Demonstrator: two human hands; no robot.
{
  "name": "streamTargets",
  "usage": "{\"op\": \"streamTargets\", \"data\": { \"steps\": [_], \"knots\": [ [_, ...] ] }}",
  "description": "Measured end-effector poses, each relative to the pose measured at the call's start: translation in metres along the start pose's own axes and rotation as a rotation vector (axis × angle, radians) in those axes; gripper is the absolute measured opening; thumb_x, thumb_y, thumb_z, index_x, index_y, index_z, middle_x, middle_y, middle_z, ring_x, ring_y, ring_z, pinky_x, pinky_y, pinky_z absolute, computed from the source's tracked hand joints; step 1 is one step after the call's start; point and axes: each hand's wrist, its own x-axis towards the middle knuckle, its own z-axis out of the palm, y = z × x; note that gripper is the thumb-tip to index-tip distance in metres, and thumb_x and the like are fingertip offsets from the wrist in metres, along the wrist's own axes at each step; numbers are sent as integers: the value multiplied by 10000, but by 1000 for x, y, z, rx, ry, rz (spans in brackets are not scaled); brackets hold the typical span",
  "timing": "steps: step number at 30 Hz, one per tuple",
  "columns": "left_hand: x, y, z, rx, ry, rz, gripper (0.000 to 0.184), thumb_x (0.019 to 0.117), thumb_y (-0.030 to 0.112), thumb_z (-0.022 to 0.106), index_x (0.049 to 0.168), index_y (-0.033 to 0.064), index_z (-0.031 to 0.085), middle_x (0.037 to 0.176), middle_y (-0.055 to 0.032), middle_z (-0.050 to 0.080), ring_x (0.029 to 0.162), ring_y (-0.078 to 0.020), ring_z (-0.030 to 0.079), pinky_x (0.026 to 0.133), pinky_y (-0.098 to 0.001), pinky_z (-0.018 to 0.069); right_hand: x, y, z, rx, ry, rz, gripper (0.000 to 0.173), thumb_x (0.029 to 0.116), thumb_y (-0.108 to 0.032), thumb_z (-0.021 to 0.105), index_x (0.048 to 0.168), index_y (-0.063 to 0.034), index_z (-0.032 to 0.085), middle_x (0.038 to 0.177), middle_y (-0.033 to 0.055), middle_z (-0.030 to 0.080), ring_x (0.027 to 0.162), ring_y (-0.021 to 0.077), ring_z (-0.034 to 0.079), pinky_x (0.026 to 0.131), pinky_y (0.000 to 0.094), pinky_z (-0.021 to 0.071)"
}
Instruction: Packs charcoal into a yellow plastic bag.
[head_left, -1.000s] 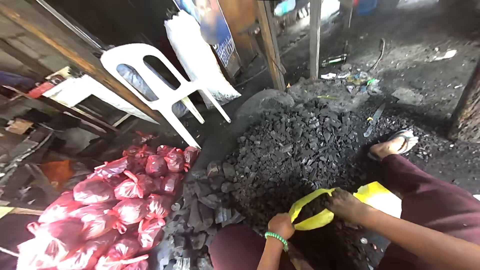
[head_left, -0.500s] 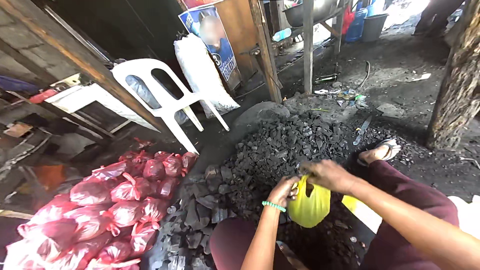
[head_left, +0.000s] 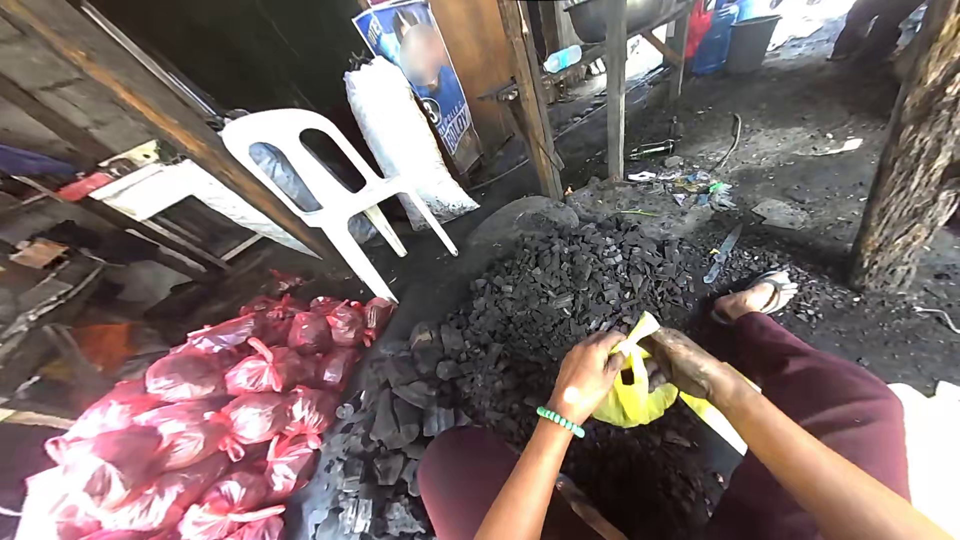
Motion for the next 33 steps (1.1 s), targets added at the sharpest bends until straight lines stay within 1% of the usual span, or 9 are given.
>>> {"op": "streamTargets", "data": {
  "steps": [2,6,9,12,15,21,25,28,33],
  "knots": [
    [-2,-5,6,96,45,42,229,1038,123,582,1192,-4,695,1183,-191,697,1047,-330,692,929,-526,541,2,9,3,25,72,3,480,1141,-313,239,1003,-53,618,744,40,706,550,106,647,508,257,552],
    [-9,-21,27,309,300,262,217,979,132,668,1157,19,718,976,-174,732,800,-330,735,705,-494,606,9,19,16,161,224,-100,304,1109,-138,381,977,-43,639,744,20,670,658,93,653,646,275,575],
    [-14,-25,34,351,341,321,149,965,139,667,979,29,767,869,-156,701,755,-305,720,664,-460,604,7,13,18,100,188,-194,171,962,-42,458,942,-85,622,736,-6,630,634,73,613,607,254,540],
    [-22,-5,17,-110,40,-64,248,1039,204,584,1033,18,750,980,-93,697,927,-187,655,871,-394,528,0,13,17,-175,123,-351,124,961,-50,543,987,-42,664,787,11,629,670,80,581,651,269,515],
    [-29,8,15,-769,-41,-337,196,1048,122,532,965,28,683,800,37,610,700,-5,549,674,-178,474,-12,17,26,-379,180,-496,128,999,-116,581,951,-56,683,746,-24,611,651,31,555,635,222,482],
    [-29,32,25,-1472,205,-745,212,1071,183,445,970,96,610,783,-34,619,666,-127,612,634,-269,546,-16,40,44,-361,439,-659,221,980,-275,601,884,-84,656,905,-1,615,779,32,591,703,207,505],
    [-29,26,33,-1529,264,-728,256,1085,204,420,955,99,615,758,-35,614,644,-130,601,618,-269,538,-23,53,37,-367,340,-759,348,922,-440,668,877,-95,665,939,-23,602,853,1,581,759,173,505],
    [-30,19,32,-1461,299,-648,221,1079,176,451,976,75,619,802,-42,638,695,-119,641,640,-249,560,-32,53,28,-557,222,-834,479,805,-472,811,1015,-58,696,1048,53,629,828,31,591,722,183,524],
    [-33,3,36,-974,285,-453,297,1101,190,408,966,44,628,793,-5,586,704,-84,573,702,-244,517,-37,45,20,-835,85,-908,223,958,-244,690,935,-27,736,1013,97,666,833,101,656,744,234,575]
  ]
}}
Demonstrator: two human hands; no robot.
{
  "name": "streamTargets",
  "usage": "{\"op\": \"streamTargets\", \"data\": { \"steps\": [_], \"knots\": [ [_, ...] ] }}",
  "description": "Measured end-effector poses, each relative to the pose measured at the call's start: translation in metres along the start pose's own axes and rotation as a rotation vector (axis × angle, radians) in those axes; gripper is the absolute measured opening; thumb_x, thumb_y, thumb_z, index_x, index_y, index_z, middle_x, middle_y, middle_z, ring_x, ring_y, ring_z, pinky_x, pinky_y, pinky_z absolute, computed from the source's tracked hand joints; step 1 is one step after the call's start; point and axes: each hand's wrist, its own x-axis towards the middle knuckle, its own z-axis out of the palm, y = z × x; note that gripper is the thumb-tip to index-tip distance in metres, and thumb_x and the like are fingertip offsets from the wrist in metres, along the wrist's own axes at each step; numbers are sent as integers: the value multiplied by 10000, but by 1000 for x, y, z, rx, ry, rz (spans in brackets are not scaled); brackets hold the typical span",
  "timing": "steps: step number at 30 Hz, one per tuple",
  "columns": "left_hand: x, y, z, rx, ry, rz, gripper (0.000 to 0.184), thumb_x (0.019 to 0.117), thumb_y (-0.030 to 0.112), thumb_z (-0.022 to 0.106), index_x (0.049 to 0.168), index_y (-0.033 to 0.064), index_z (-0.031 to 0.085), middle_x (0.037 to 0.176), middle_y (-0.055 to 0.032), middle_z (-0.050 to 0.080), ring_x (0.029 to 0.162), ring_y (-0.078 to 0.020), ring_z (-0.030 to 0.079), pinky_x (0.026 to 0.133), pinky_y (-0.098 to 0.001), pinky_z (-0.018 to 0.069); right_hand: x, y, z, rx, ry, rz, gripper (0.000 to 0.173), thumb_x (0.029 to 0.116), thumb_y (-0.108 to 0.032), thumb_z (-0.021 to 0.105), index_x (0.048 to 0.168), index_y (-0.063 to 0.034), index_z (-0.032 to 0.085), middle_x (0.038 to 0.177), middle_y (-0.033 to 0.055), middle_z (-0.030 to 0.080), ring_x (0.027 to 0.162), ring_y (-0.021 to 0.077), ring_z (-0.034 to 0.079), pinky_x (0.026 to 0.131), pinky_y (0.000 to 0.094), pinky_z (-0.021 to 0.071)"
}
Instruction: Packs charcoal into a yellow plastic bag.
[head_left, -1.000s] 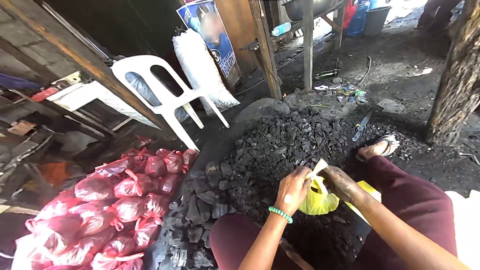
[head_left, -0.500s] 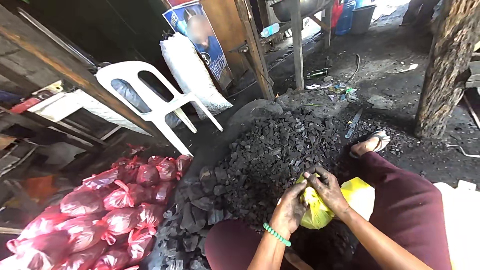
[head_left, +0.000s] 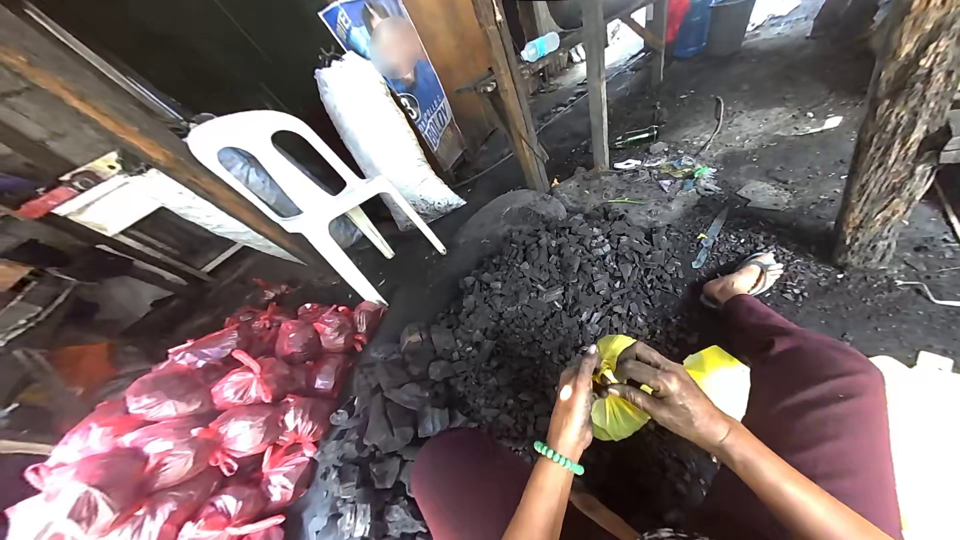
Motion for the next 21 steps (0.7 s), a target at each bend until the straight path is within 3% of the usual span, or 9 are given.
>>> {"op": "streamTargets", "data": {
  "steps": [3,6,9,11,14,15,17,19,21],
  "knots": [
    [5,-10,-7,183,16,67,350,1111,225,405,979,1,640,809,-22,571,717,-86,554,704,-255,491,6,-10,-4,95,-98,158,163,919,-165,660,856,-19,694,974,86,644,823,107,628,725,255,548],
    [5,-11,-8,212,40,32,358,1110,219,417,989,-27,648,780,-30,572,659,-82,542,650,-243,485,14,-20,-6,556,-26,493,94,889,-86,612,811,-74,663,935,1,637,831,71,646,761,248,577],
    [3,-5,-8,-11,69,-71,342,1112,192,408,908,19,621,738,-16,588,609,-67,545,598,-200,487,14,-14,2,905,163,642,82,950,-166,587,936,-123,655,859,16,721,692,128,702,674,309,622],
    [2,-2,-11,-192,74,-162,384,1118,244,389,873,45,609,719,-25,609,579,-76,555,567,-194,493,8,-5,4,743,155,601,248,897,-278,679,1072,-134,575,907,-15,674,721,90,672,696,277,598],
    [-7,2,-12,-289,27,-235,414,1120,280,356,891,41,604,760,-54,637,631,-116,613,623,-235,541,-3,-1,7,368,19,514,477,727,-315,865,1014,-15,628,943,44,644,867,109,615,810,309,519],
    [-11,3,-10,-280,2,-222,411,1122,273,351,888,49,605,761,-46,635,654,-117,626,643,-241,552,-5,-2,11,315,25,488,439,729,-344,870,973,-40,669,916,7,654,857,67,611,811,268,516],
    [-18,2,-5,-232,-57,-162,400,1121,246,341,900,63,620,770,-17,638,676,-102,627,671,-242,549,-5,-2,19,317,124,446,264,852,-324,775,898,-70,719,838,-54,657,762,-14,598,742,191,514],
    [-21,-1,-3,-129,-93,-104,374,1111,207,345,924,53,631,798,-4,630,689,-89,611,682,-244,538,1,-3,20,291,179,440,228,981,-216,647,864,-42,736,787,-33,662,696,-6,609,681,187,533],
    [-22,0,-5,148,-106,4,306,1090,177,413,991,22,658,842,-14,616,694,-76,580,660,-237,513,5,4,19,71,177,319,249,949,-142,588,778,-15,716,755,27,644,712,84,613,680,280,515]
  ]
}}
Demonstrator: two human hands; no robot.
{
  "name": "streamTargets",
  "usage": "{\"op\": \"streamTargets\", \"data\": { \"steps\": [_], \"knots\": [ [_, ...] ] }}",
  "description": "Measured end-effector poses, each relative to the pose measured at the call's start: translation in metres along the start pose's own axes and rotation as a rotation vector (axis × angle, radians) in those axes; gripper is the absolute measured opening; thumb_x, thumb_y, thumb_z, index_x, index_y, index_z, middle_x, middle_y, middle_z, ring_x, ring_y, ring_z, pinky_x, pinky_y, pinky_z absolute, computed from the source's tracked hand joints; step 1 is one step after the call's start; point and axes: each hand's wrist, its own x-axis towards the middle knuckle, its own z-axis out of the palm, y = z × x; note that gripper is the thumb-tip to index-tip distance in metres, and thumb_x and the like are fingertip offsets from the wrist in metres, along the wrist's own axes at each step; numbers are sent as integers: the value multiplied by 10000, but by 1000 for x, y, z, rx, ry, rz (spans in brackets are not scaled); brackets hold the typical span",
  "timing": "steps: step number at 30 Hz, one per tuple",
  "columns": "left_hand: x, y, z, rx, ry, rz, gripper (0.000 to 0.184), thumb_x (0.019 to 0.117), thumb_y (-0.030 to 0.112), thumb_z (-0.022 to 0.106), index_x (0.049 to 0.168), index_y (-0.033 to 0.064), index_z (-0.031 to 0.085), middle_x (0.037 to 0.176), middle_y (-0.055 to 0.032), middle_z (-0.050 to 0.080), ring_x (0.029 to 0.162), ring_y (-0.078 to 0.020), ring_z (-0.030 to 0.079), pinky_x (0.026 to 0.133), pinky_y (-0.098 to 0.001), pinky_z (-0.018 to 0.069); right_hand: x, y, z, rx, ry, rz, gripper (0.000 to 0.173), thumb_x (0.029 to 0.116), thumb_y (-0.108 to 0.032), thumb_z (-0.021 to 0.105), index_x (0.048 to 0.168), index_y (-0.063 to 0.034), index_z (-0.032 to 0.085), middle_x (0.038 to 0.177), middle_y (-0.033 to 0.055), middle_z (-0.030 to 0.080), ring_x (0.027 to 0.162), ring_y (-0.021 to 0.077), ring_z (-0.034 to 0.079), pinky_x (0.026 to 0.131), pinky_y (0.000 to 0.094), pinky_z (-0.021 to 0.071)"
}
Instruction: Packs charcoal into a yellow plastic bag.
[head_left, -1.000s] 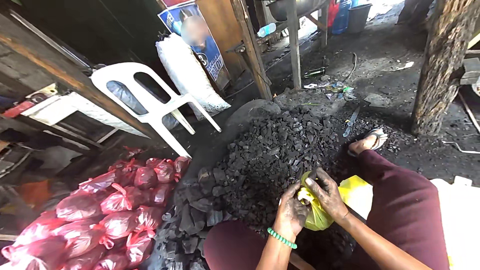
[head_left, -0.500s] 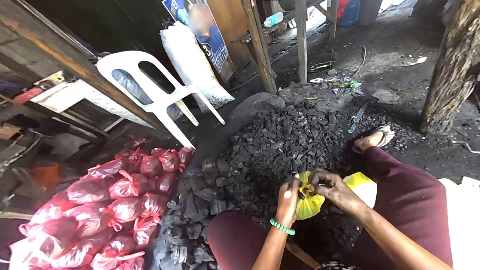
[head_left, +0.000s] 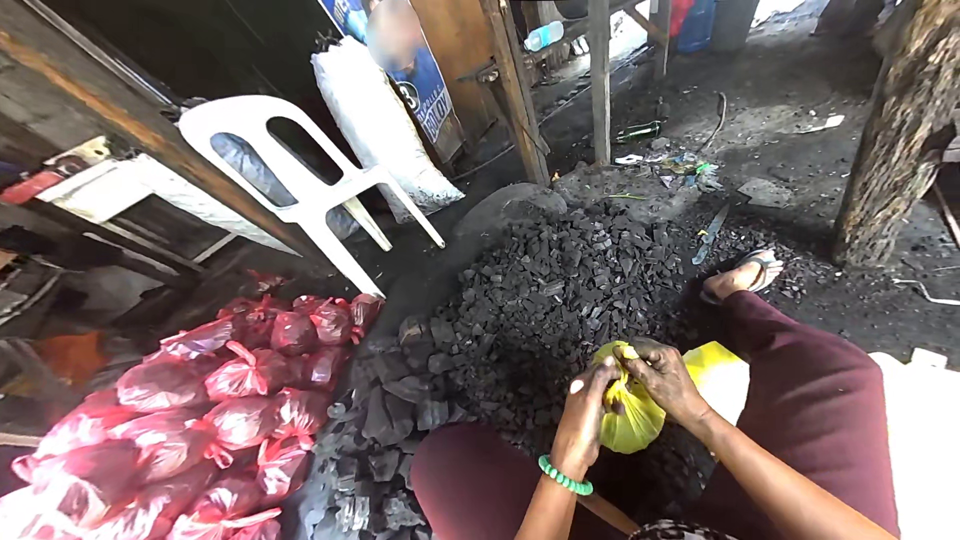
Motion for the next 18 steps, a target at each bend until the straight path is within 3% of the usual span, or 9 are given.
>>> {"op": "streamTargets", "data": {
  "steps": [1,3,4,6,9,12,14,16,18],
  "knots": [
    [-2,4,-2,233,-10,57,296,1076,203,466,1075,0,681,922,-49,634,740,-97,588,687,-260,512,3,3,-2,-148,8,-117,247,913,-138,597,744,5,707,758,91,667,747,192,659,699,391,535],
    [-11,22,0,691,-61,114,375,1060,298,530,1205,-6,695,1190,-169,659,1052,-251,644,937,-428,518,11,7,-8,-382,-15,-346,236,862,-153,639,702,10,697,794,164,719,815,345,724,726,537,548],
    [-14,28,3,842,-86,99,411,1063,347,522,1238,13,686,1266,-187,624,1143,-295,625,996,-465,501,15,9,-8,-450,-9,-438,238,841,-164,648,657,-13,666,755,150,705,777,343,718,692,529,541],
    [-20,35,5,952,-107,86,420,1070,362,509,1274,31,669,1286,-193,603,1168,-311,614,1010,-469,494,21,9,-10,-513,9,-566,263,842,-189,631,631,-32,644,723,135,689,743,326,711,663,501,541],
    [-32,36,-6,878,-137,134,393,1056,292,535,1333,34,640,1148,-175,698,1054,-269,672,951,-443,518,29,1,-21,-579,9,-662,264,848,-205,632,667,-16,669,770,157,714,777,341,728,675,499,556],
    [-50,25,-25,688,-175,148,316,1024,192,571,1271,23,673,1056,-121,723,895,-150,676,824,-333,547,33,12,-45,-608,14,-647,272,862,-199,614,731,21,706,812,191,724,789,380,725,697,531,565],
    [-62,12,-36,464,-221,127,270,1006,109,542,1218,16,681,995,-13,680,677,1,521,600,-184,434,32,31,-57,-623,12,-601,309,883,-213,584,702,20,676,776,194,702,761,385,716,676,528,562],
    [-68,5,-37,213,-251,66,285,988,47,512,1230,-4,655,963,43,650,588,57,429,511,-134,356,31,41,-58,-625,4,-585,329,876,-228,580,668,18,645,741,194,678,731,384,707,647,517,556],
    [-71,-6,-36,-34,-225,-28,306,958,23,496,1219,6,655,811,94,601,515,68,396,458,-113,331,24,46,-55,-622,-18,-554,343,882,-243,585,676,22,655,763,198,691,761,386,718,661,520,561]
  ]
}}
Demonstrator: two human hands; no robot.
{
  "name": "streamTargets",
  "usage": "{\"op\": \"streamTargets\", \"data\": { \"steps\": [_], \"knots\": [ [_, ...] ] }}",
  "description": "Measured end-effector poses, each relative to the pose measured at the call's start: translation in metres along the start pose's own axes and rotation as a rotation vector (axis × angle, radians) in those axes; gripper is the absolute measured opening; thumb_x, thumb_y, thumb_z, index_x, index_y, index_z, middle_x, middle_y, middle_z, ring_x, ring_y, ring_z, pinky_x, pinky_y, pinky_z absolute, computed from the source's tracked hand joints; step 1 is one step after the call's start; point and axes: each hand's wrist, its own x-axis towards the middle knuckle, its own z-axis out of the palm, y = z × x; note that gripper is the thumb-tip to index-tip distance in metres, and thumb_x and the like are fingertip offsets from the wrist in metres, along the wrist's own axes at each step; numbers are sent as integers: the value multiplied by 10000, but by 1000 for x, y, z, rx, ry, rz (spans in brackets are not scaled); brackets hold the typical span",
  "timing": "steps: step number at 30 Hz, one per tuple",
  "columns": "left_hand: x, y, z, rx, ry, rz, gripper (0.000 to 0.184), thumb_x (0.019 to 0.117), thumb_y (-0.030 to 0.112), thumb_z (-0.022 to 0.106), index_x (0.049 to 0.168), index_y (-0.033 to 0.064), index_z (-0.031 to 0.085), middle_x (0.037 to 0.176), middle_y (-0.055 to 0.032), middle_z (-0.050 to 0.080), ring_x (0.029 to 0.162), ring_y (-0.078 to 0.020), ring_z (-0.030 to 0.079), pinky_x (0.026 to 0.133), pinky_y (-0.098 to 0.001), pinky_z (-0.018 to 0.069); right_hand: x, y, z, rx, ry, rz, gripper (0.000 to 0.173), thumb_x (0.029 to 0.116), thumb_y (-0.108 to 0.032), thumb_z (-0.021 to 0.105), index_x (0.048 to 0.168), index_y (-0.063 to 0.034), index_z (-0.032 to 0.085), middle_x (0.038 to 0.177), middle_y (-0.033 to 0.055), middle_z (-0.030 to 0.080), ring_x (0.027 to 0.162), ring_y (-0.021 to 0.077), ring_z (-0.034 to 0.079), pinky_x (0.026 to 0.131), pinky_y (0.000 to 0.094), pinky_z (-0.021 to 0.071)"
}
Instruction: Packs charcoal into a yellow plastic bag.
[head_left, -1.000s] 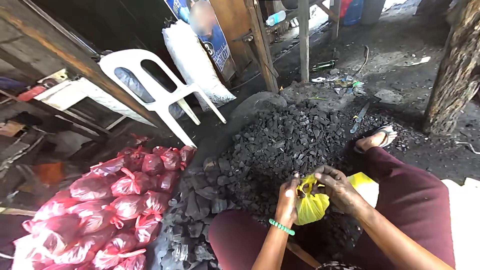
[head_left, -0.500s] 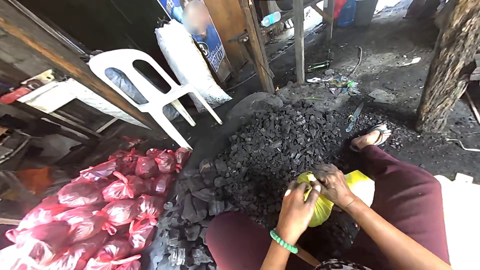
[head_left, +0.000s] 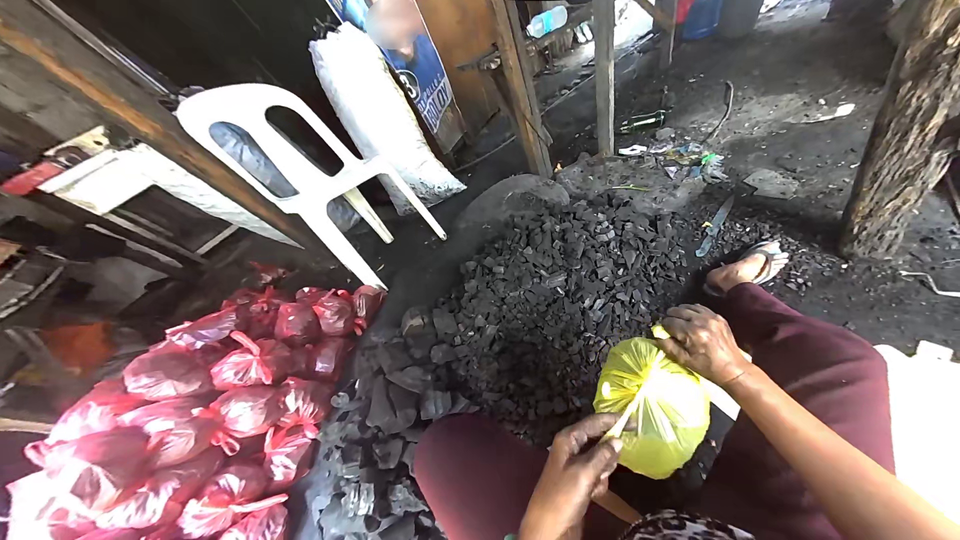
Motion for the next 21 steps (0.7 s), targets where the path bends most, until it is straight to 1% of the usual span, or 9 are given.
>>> {"op": "streamTargets", "data": {
  "steps": [3,5,8,12,15,16,18,19,21],
  "knots": [
    [3,-14,-7,-377,30,-85,313,929,15,495,1187,10,672,665,99,552,461,45,414,424,-112,351,-5,-6,-1,18,-20,34,338,890,-234,587,714,36,689,811,206,720,827,400,736,710,536,578],
    [9,-24,-17,-648,61,-132,305,925,-2,481,1164,-15,669,626,59,567,436,21,466,417,-119,408,-11,-11,-2,1,9,37,365,901,-258,556,656,1,637,743,175,679,764,369,718,667,502,571],
    [25,-29,-29,-748,189,-149,290,990,5,378,1096,3,648,571,62,502,417,10,451,406,-116,401,-32,-34,-2,52,5,54,406,938,-295,528,706,-3,689,788,170,705,783,356,724,694,498,588],
    [54,-27,-22,-338,365,8,253,995,-35,433,1090,-12,666,614,53,516,459,8,425,431,-134,356,-46,-83,7,129,0,-58,333,968,-291,567,790,-61,731,785,93,704,762,266,706,721,404,593],
    [67,-22,-11,82,275,80,233,1020,44,513,1203,-21,641,766,12,605,522,-3,449,480,-167,379,-31,-102,11,158,54,-127,328,1003,-290,563,775,-103,705,768,47,673,751,211,660,721,323,555],
    [68,-18,-9,178,227,85,245,1031,81,518,1223,-11,640,834,-1,618,556,-11,472,511,-178,408,-24,-103,10,174,73,-110,338,1009,-298,559,786,-97,714,789,54,682,770,211,663,743,322,558],
    [65,-14,-5,266,164,143,248,1037,124,516,1201,0,657,848,19,625,568,10,481,534,-164,426,-8,-97,3,217,108,-27,348,992,-291,568,812,-53,748,832,92,719,813,235,701,784,362,584],
    [63,-13,-5,294,157,201,229,1029,139,529,1154,11,674,845,40,631,599,30,498,566,-150,437,-1,-90,1,244,114,28,388,999,-306,555,809,-33,754,836,106,728,822,246,713,787,390,586],
    [62,-13,-4,328,160,300,192,1014,139,581,1089,8,700,949,10,673,794,6,592,752,-191,502,7,-79,0,343,91,136,468,1034,-359,509,774,-38,729,790,81,694,804,209,683,793,385,552]
  ]
}}
